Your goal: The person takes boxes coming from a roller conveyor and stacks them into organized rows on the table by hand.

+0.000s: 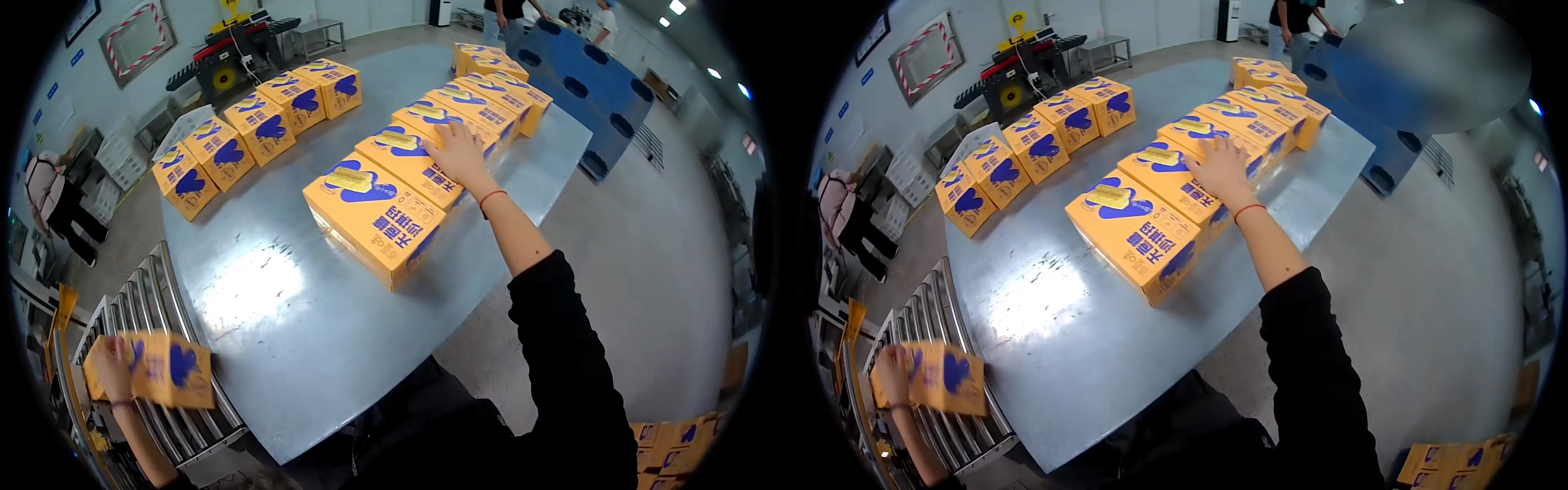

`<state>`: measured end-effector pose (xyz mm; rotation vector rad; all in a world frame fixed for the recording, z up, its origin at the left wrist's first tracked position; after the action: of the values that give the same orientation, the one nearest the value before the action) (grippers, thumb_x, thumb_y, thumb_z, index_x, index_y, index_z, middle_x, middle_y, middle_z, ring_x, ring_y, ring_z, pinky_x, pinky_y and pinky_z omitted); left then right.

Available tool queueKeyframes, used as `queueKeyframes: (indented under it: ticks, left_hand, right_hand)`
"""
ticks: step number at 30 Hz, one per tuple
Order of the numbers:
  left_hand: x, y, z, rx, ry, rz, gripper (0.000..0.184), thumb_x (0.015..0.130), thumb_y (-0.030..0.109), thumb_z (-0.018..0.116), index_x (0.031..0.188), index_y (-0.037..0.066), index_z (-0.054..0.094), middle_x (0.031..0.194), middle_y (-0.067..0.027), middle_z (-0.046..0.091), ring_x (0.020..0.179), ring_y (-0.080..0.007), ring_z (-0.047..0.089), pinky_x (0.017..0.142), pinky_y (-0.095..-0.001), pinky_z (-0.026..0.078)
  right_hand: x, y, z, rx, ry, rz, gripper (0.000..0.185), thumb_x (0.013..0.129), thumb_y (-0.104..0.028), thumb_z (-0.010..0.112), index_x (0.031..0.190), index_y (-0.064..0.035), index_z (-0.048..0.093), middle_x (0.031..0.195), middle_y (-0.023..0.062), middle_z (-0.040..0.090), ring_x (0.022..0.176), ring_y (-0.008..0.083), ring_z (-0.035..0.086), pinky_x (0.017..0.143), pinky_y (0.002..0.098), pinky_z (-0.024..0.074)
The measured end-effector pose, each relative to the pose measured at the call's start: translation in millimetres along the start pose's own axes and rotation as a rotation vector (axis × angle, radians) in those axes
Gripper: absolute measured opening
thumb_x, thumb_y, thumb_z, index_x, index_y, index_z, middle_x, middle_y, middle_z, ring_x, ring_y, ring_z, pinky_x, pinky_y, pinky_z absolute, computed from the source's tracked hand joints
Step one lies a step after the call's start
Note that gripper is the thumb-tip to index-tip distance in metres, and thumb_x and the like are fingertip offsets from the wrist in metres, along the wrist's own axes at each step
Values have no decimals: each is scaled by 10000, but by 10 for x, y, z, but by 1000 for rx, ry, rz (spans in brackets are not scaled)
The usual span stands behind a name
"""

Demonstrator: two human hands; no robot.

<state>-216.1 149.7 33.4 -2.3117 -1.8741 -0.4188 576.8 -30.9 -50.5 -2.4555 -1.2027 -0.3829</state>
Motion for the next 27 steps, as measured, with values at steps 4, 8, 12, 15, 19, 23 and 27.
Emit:
queueKeyframes:
  ticks: [4,8,12,15,19,23,27]
  left_hand:
    - [-891,73,329,38,-171,-5,606,1086,393,393,1595,74,308,1665,-149,254,1550,-309,187,1253,-433,109]
    - [-1189,716,189,12,-183,75,619,1057,400,396,1580,72,345,1655,-138,284,1549,-301,195,1256,-469,66]
    - [-1213,1648,275,-42,-167,297,650,933,294,544,1526,50,435,1625,-160,344,1528,-331,244,1268,-497,64]
    - [-1080,2274,421,-256,-150,389,641,914,263,597,1504,51,466,1609,-157,369,1499,-343,292,1264,-498,88]
    - [-827,3158,660,-352,-91,534,600,946,282,594,1486,45,483,1582,-147,417,1494,-321,312,1247,-479,131]
    - [-581,4037,812,-370,-27,642,587,977,324,571,1467,11,491,1565,-162,437,1468,-317,352,1224,-446,166]
    - [-468,4417,883,-357,-121,562,583,985,361,564,1429,-10,494,1563,-190,407,1502,-336,294,1225,-552,129]
  right_hand:
    - [26,-46,4,-47,-80,-2,698,971,-601,483,1451,-97,534,1528,231,440,1466,408,335,1179,624,227]
    - [19,-61,-2,-42,-66,13,714,980,-609,449,1469,-94,517,1545,231,426,1476,409,322,1186,617,212]
    - [17,-65,1,-59,-85,30,717,983,-614,430,1480,-103,509,1559,229,412,1485,395,316,1195,605,193]
    - [-2,-80,-28,-23,-99,32,711,982,-606,436,1481,-105,511,1563,224,411,1490,380,312,1197,596,195]
    - [-3,-82,-46,-5,-103,37,711,977,-604,444,1474,-102,519,1562,228,409,1494,378,302,1202,594,187]
    - [-12,-86,-63,0,-89,44,711,973,-600,450,1476,-103,519,1564,224,406,1491,375,308,1198,595,193]
    - [-19,-101,-82,-54,-70,55,672,964,-596,479,1450,-138,551,1525,189,445,1470,329,346,1185,574,228]
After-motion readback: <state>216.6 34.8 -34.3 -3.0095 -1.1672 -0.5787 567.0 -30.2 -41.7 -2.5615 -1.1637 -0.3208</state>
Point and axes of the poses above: each hand's wrist, its own x-axis towards the middle knuckle, its own z-axis out of the palm, y = z × x, the point moved 6 cm from there along x, towards the middle knuckle
